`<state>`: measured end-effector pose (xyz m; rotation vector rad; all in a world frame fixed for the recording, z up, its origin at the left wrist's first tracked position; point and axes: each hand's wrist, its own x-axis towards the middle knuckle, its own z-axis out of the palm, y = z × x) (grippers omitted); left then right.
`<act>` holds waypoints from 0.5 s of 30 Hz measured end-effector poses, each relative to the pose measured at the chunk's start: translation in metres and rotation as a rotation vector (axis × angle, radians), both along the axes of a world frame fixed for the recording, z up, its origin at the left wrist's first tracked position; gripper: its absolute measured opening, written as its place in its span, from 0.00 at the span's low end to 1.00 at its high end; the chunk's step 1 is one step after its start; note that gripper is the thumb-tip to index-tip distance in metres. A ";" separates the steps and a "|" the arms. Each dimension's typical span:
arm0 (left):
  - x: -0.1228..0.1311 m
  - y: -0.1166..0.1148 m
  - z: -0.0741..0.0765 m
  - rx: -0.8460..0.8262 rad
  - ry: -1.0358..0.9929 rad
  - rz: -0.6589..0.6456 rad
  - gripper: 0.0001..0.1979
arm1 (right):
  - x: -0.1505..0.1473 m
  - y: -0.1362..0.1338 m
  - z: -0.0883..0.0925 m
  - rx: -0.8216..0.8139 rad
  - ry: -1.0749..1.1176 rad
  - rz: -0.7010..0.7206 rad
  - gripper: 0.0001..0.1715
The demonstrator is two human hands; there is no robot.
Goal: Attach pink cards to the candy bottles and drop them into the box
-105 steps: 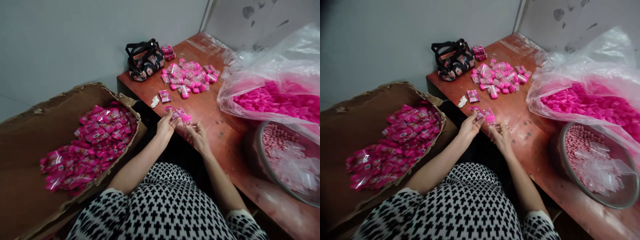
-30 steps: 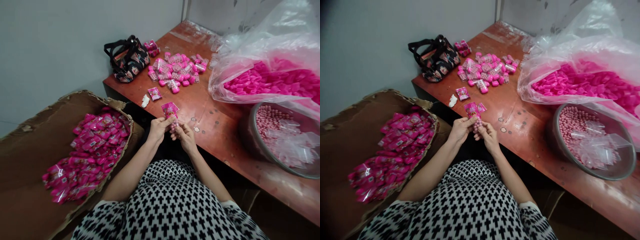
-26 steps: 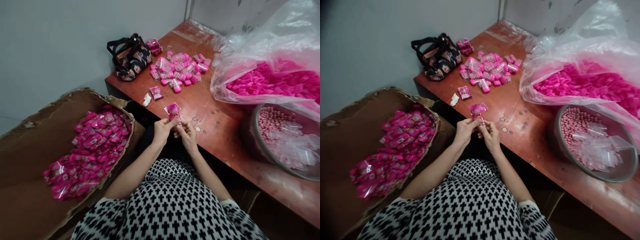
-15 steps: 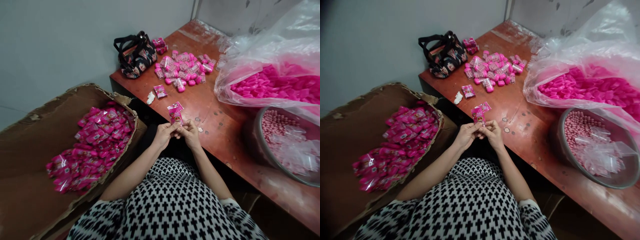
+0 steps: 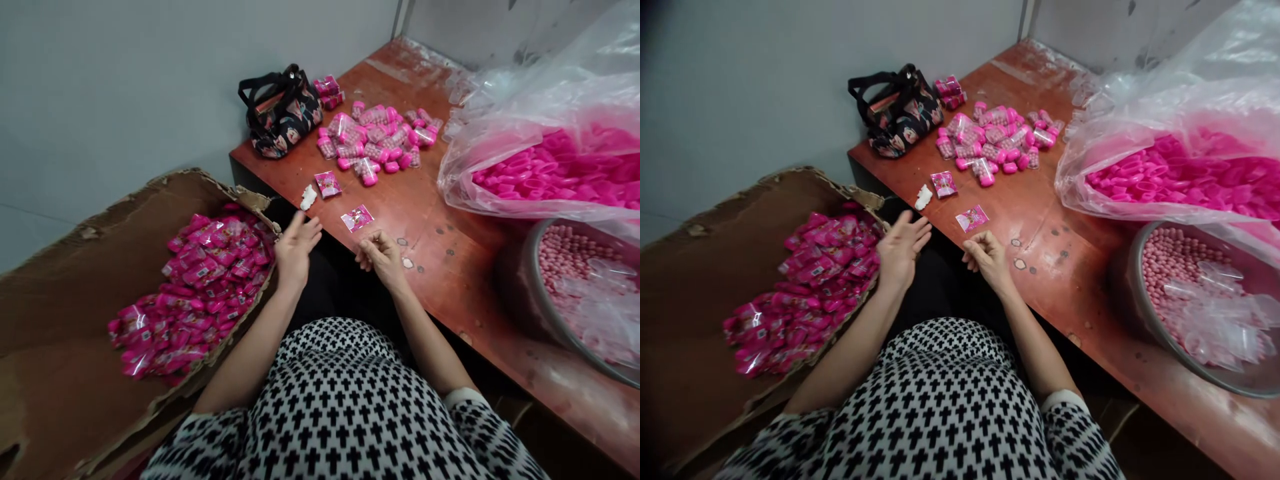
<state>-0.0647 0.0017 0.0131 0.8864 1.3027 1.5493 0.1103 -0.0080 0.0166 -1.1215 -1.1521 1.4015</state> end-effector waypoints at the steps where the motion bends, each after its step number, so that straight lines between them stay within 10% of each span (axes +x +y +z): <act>1: 0.008 0.011 -0.008 0.031 0.207 -0.084 0.22 | 0.004 0.001 -0.001 -0.004 -0.013 -0.018 0.17; 6: 0.043 0.051 -0.039 0.151 0.777 -0.218 0.12 | 0.018 0.004 -0.001 -0.029 -0.061 -0.049 0.17; 15: 0.051 0.056 -0.050 0.170 0.614 -0.114 0.06 | 0.025 0.039 -0.013 0.011 -0.187 -0.158 0.19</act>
